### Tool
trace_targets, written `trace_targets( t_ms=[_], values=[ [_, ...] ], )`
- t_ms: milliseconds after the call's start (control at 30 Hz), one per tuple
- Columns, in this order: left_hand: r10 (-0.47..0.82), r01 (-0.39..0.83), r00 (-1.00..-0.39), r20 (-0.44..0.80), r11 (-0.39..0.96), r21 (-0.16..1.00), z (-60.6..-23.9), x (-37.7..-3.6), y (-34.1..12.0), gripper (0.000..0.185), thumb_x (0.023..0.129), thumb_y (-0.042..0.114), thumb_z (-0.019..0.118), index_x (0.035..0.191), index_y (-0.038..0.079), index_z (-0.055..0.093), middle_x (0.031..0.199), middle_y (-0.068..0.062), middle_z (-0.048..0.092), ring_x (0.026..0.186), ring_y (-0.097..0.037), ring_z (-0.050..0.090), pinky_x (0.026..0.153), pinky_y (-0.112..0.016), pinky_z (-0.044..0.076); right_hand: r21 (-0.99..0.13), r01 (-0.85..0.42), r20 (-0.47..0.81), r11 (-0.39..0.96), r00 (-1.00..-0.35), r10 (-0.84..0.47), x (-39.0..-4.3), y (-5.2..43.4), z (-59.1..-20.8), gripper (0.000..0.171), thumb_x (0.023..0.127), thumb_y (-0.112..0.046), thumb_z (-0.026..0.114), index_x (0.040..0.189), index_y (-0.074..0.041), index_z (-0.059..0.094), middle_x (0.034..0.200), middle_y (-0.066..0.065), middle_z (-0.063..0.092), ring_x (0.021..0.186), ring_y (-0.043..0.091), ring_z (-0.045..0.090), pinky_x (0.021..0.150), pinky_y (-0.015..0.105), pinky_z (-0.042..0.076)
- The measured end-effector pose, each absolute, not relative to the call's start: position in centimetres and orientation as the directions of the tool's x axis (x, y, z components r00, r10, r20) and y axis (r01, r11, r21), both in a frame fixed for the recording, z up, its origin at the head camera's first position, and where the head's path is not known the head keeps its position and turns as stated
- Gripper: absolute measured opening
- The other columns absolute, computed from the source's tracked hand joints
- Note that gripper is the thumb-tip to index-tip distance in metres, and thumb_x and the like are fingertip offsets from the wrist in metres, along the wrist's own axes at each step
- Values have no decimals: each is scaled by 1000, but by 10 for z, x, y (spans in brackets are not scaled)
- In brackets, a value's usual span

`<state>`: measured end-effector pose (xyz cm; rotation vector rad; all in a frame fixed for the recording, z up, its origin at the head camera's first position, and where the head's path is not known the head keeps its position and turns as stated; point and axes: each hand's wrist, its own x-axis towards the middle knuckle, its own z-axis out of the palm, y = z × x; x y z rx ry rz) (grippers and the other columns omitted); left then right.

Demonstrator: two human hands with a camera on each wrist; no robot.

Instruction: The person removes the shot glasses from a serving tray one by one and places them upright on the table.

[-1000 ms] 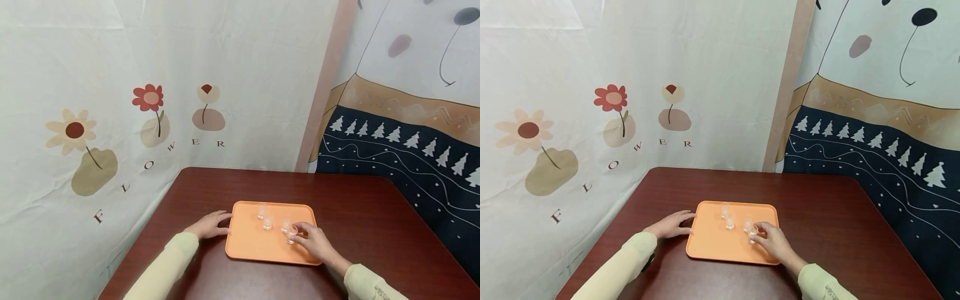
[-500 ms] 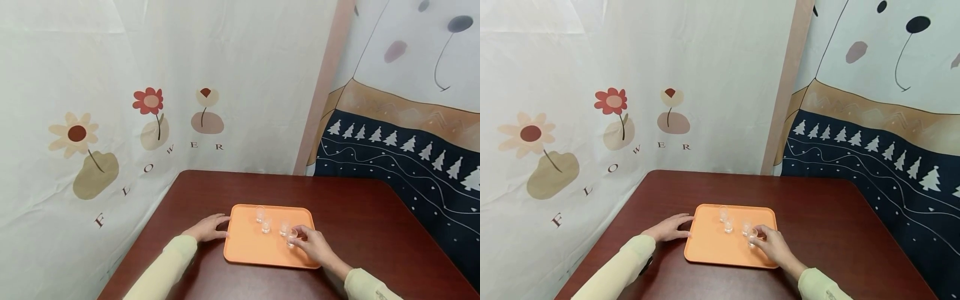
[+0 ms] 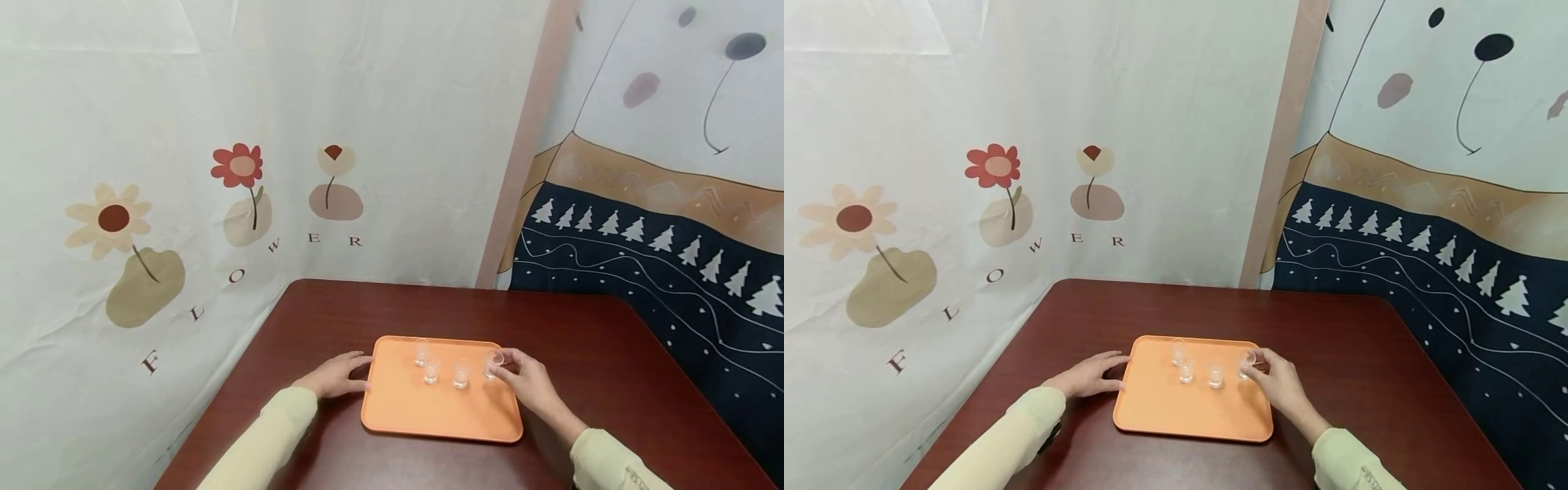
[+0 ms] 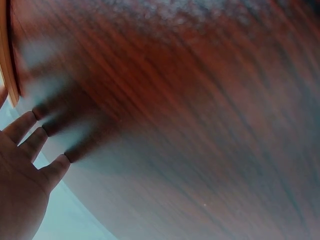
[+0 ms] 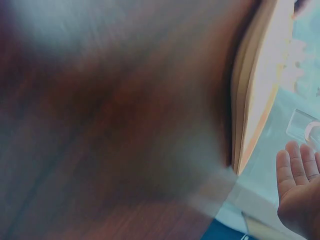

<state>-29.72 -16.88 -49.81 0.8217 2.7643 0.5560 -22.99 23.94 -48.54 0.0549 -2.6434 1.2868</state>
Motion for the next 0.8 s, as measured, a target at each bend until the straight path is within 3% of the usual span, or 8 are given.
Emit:
trace_targets(
  t_ms=[267, 500, 800],
  values=[
    [559, 477, -825, -83, 767, 429, -500, -299, -167, 65, 89, 43, 72, 144, 14, 53, 147, -23, 44, 134, -41, 43, 105, -57, 37, -772, -62, 189, 633, -973, 134, -248, 268, -478, 40, 90, -26, 75, 121, -2, 64, 105, 9, 70, 95, 24, 68, 76, 34, 56],
    [563, 483, -823, -75, 763, 428, -501, -299, -168, 66, 89, 44, 72, 144, 13, 53, 147, -23, 44, 134, -41, 43, 106, -57, 36, -777, -4, 211, 629, -944, 254, -266, 294, -476, 47, 91, -31, 74, 124, 1, 61, 111, 18, 68, 102, 33, 67, 79, 36, 56],
    [563, 483, -823, -76, 763, 429, -502, -300, -168, 66, 90, 45, 71, 145, 14, 53, 147, -23, 44, 135, -41, 42, 105, -58, 36, -795, 94, 164, 599, -918, 362, -285, 305, -472, 48, 94, -32, 70, 126, 2, 59, 117, 23, 65, 103, 33, 59, 78, 36, 50]
  ],
)
